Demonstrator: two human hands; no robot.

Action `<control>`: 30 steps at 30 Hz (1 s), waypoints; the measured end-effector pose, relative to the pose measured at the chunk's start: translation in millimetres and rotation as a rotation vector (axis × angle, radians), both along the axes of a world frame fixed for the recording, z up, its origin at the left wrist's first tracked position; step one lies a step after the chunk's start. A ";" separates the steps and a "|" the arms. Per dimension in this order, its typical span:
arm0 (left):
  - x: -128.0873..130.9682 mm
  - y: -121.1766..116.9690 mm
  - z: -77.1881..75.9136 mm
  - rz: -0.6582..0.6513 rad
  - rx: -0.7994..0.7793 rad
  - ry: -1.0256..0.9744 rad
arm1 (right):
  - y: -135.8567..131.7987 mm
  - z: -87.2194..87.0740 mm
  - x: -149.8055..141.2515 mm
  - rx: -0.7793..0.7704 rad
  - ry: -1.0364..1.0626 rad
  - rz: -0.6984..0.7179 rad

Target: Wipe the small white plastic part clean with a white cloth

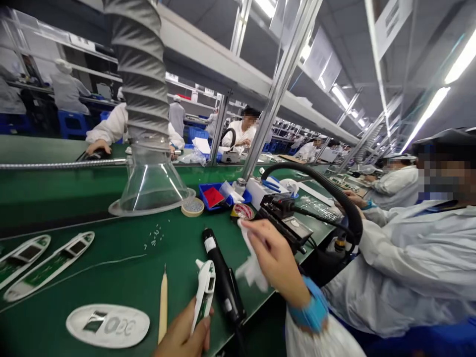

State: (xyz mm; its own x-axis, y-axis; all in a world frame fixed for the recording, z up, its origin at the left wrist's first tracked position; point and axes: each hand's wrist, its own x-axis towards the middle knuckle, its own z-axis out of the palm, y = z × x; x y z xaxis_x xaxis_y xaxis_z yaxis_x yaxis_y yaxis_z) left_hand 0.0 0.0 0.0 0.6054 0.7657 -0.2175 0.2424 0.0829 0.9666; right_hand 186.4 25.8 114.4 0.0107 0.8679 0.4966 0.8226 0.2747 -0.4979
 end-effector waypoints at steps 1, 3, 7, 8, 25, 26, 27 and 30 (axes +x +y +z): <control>-0.3 -0.8 1.4 0.002 0.003 -0.004 | -23.7 -10.0 -7.7 -0.019 0.112 0.063; -1.9 -3.2 7.8 0.021 0.003 0.007 | -59.1 -32.8 -21.8 -0.048 0.235 0.099; -5.6 -7.2 20.7 0.031 0.022 0.016 | -86.5 -70.6 -44.1 -0.076 0.310 0.081; -6.1 -8.0 21.7 0.033 0.039 0.012 | -87.9 -75.5 -48.2 -0.075 0.303 0.075; -5.5 -8.0 16.7 0.016 0.083 0.028 | -85.5 -88.7 -66.5 0.105 0.005 0.183; -5.4 -8.0 16.5 0.013 0.089 0.031 | -85.7 -88.8 -66.3 0.099 0.012 0.180; -5.3 -7.9 16.4 0.009 0.095 0.036 | -85.8 -88.8 -66.0 0.095 0.017 0.173; -5.3 -7.5 16.8 0.009 0.110 0.044 | -85.7 -88.9 -64.3 0.096 0.004 0.159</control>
